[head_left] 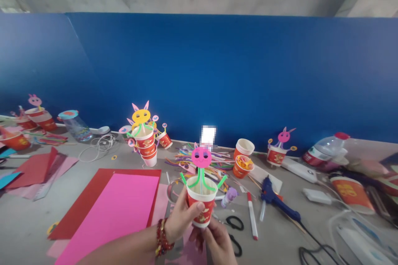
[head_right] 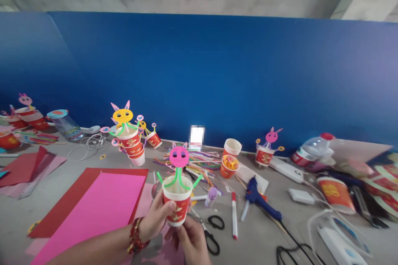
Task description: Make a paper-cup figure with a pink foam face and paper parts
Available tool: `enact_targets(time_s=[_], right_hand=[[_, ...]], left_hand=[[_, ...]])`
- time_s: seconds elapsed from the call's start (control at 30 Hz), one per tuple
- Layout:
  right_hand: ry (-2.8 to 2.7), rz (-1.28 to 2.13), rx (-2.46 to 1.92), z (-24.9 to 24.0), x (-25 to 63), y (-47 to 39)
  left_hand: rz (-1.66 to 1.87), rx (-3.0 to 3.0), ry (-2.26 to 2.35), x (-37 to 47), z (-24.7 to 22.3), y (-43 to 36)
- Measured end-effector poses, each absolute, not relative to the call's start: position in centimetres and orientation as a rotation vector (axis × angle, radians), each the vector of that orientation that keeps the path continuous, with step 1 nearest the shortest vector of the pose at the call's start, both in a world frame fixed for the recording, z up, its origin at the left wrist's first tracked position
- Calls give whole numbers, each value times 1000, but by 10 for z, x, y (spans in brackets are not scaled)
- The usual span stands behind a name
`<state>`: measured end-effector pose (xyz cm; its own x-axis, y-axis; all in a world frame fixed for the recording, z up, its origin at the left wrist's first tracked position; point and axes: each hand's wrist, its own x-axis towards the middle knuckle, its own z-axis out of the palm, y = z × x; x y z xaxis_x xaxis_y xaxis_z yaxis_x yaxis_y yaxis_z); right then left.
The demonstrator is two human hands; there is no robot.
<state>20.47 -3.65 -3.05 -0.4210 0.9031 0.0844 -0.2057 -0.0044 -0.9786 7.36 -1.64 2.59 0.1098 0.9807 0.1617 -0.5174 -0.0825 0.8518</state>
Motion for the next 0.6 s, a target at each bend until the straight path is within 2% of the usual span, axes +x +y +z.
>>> enact_targets(time_s=[0.23,0.6], right_hand=[[-1443,1687,-823,-38,201,-40],[-1430,1578,-828,-32,203,-38]], left_hand=[[1606,954,637,58,44,9],[1451,972,711,64,26,-12]])
